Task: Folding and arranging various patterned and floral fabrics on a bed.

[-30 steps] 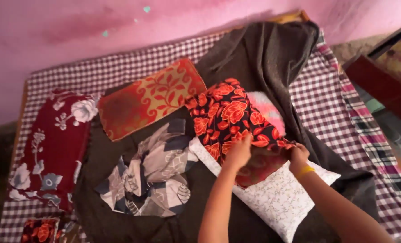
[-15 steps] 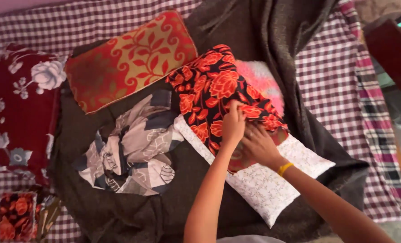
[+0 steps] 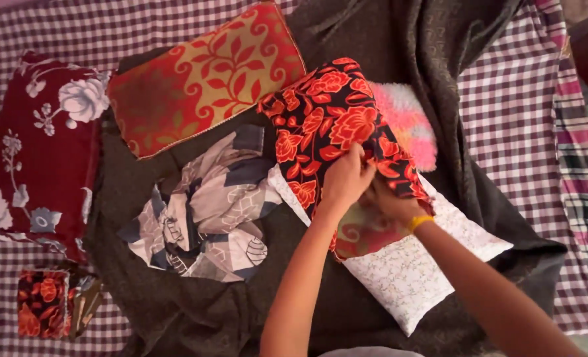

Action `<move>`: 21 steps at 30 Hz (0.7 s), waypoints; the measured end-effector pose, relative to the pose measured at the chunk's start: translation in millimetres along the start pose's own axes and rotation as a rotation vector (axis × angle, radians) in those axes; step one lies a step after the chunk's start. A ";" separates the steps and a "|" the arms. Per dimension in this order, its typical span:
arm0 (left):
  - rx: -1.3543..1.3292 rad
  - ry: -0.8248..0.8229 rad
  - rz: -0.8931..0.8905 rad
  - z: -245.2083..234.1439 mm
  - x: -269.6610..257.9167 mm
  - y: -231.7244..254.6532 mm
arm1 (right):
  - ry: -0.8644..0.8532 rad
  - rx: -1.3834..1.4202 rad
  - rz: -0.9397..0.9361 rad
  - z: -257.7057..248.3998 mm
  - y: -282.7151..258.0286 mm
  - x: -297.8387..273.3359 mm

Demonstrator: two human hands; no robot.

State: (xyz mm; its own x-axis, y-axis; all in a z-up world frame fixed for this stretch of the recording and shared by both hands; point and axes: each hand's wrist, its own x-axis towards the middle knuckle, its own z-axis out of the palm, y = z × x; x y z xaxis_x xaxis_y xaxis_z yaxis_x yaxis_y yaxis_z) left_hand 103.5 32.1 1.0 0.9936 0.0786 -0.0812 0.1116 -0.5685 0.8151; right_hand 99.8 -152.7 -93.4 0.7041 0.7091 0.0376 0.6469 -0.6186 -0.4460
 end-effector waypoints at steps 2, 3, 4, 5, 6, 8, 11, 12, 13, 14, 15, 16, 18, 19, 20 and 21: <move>0.164 -0.070 0.052 22.5 -24.1 -28.6 | 0.187 0.103 0.122 -8.1 -30.9 -25.3; 0.186 -0.244 -0.077 34.7 -36.0 -41.1 | 0.041 -0.090 0.206 -5.2 -34.2 -37.6; 0.206 -0.418 -0.207 46.7 -47.5 -53.1 | -0.107 -0.283 0.289 -2.8 -37.4 -49.6; 0.207 -0.418 -0.200 71.1 -71.0 -73.6 | -0.103 -0.287 0.292 -11.0 -45.2 -58.8; 0.076 -0.395 -0.178 95.4 -94.0 -94.2 | -0.161 -0.242 0.292 -19.2 -53.0 -67.8; -0.047 -0.387 -0.151 103.0 -128.5 -106.9 | -0.216 -0.190 0.307 -31.1 -72.1 -84.5; 0.106 -0.509 -0.224 69.6 -144.2 -82.1 | 0.135 -0.110 0.030 -31.5 -75.3 -109.9; 0.141 -0.487 -0.219 63.7 -140.2 -77.4 | -0.088 -0.156 0.112 -19.8 -62.9 -120.4; 0.170 -0.470 -0.225 59.3 -144.8 -70.7 | -0.324 -0.195 0.196 -8.9 -54.3 -138.1; 0.163 -0.480 -0.228 62.6 -147.0 -65.9 | -0.334 -0.194 0.203 -28.7 -63.2 -137.2; 0.160 -0.349 -0.184 61.7 -142.0 -64.4 | -0.125 -0.146 0.052 -46.1 -69.8 -127.4; 0.156 -0.218 -0.140 60.4 -136.9 -62.5 | 0.087 -0.097 -0.096 -64.0 -76.7 -117.6; 0.179 -0.095 -0.072 48.3 -121.2 -56.1 | 0.111 -0.084 -0.060 -70.6 -78.4 -108.9; 0.198 0.029 -0.010 43.5 -116.9 -52.3 | 0.128 -0.070 -0.027 -74.1 -80.1 -107.3; 0.197 0.027 -0.016 30.9 -109.3 -42.1 | 0.123 -0.067 -0.026 -79.1 -81.1 -95.6; 0.214 0.050 0.048 16.7 -99.9 -32.8 | 0.197 -0.040 0.060 -83.4 -81.3 -81.1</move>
State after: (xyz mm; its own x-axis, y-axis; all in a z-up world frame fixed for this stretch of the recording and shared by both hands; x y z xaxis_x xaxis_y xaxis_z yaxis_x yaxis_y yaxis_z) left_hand 0.9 29.2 -27.2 0.9963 0.0848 -0.0129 0.0711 -0.7327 0.6768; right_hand 14.5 -188.2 14.4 0.7831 0.5928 0.1881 0.6101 -0.6734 -0.4174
